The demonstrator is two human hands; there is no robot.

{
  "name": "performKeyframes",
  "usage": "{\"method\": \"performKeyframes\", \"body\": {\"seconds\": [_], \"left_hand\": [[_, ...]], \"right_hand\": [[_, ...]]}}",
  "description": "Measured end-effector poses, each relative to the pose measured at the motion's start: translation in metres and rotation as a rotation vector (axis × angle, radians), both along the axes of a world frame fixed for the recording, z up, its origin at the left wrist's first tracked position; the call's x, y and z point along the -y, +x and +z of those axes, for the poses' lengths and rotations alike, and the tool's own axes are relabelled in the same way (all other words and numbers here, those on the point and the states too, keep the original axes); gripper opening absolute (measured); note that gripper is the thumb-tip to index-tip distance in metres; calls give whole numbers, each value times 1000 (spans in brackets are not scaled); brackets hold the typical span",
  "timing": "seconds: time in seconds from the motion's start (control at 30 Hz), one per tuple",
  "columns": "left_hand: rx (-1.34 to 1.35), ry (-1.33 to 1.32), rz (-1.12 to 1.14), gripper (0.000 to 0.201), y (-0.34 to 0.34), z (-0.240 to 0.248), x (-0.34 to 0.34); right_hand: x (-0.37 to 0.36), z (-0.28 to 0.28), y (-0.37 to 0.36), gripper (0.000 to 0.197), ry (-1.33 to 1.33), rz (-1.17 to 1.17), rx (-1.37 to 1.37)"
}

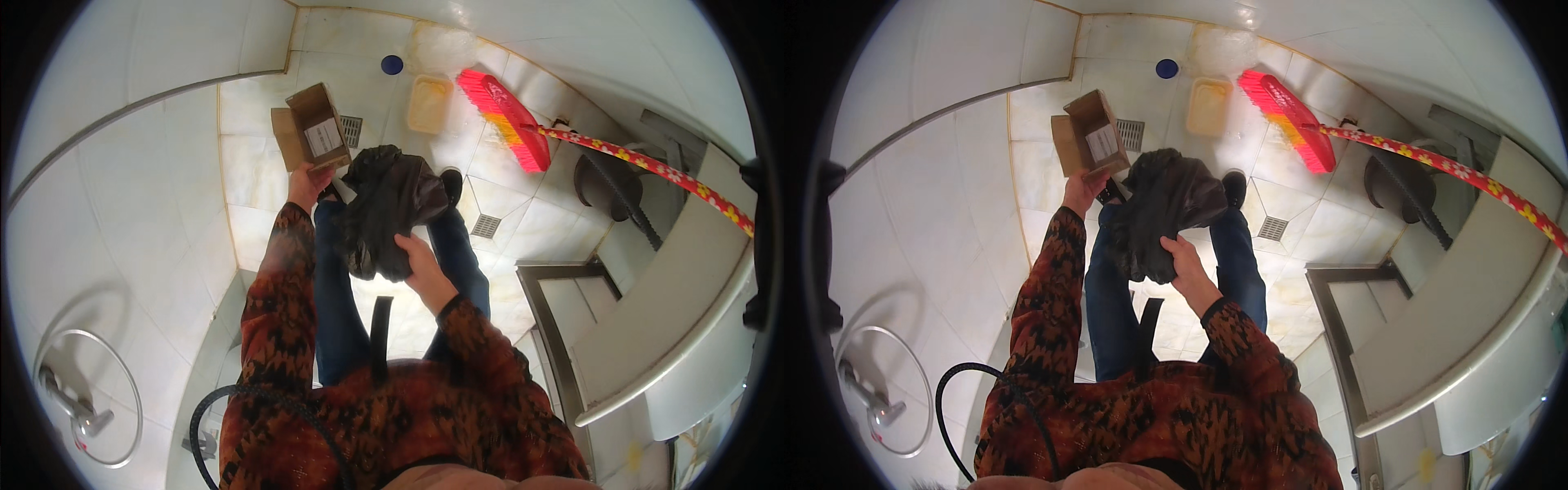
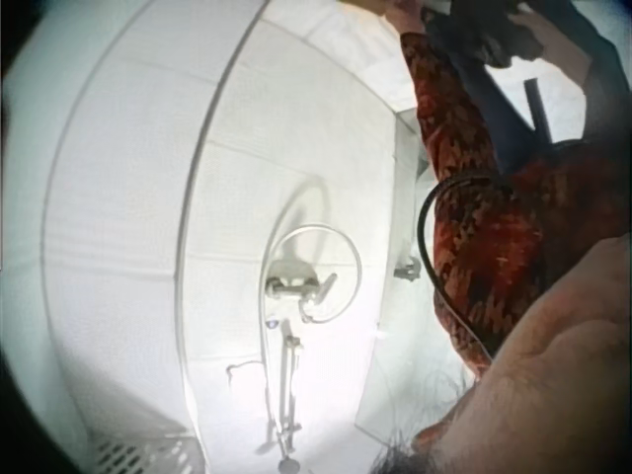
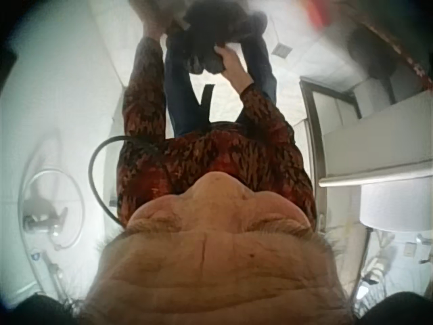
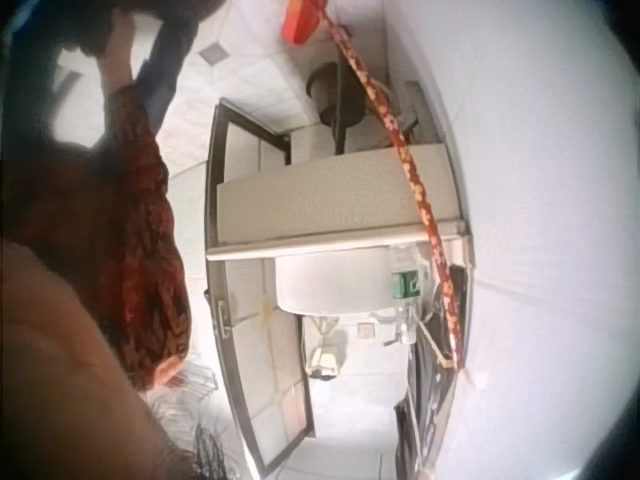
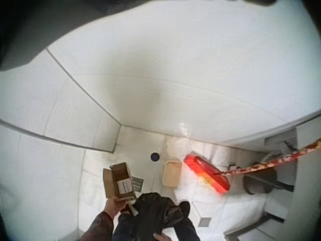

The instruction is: The person washes a metal lid and a black cloth under running water at a bathroom sink, then places the lid on a wall shelf. They then walk to another room, pick up a cardboard box and a black plastic bag, return to the bathroom, and place items into the bag.

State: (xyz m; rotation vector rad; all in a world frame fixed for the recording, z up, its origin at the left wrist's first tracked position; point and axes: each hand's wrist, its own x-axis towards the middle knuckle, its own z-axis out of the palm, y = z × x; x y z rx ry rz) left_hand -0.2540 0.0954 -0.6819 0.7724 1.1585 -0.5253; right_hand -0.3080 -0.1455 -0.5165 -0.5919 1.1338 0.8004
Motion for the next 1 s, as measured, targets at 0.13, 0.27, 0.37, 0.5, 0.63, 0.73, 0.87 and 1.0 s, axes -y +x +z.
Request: {"method": "performKeyframes", "body": {"seconds": [0.13, 0.27, 0.37, 0.5, 0.63, 0.73, 0.87, 1.0], "left_hand": [[-17, 56, 61, 36, 22, -41, -13], [13, 88, 105, 39, 42, -79, -32], [97, 23, 140, 34, 54, -101, -47], [136, 41, 163, 34, 68, -120, -55], [116, 34, 164, 36, 73, -125, -49], [107, 6, 235, 49, 69, -123, -42], [-13, -18, 309, 72, 49, -107, -41], [57, -12, -2, 82, 7, -55, -44]], "right_hand": [[-16, -10, 1, 35, 43, -41, -5], [-28, -26, 4, 35, 44, -70, 7], [-23, -42, 9, 34, 99, -83, 20], [-19, -66, 17, 32, 130, -84, 47], [-27, -79, 17, 33, 90, -76, 60], [-29, -85, 19, 33, 75, -117, 75], [-25, -88, 26, 32, 34, -151, 79], [-21, -91, 36, 34, 31, -153, 105]]}}
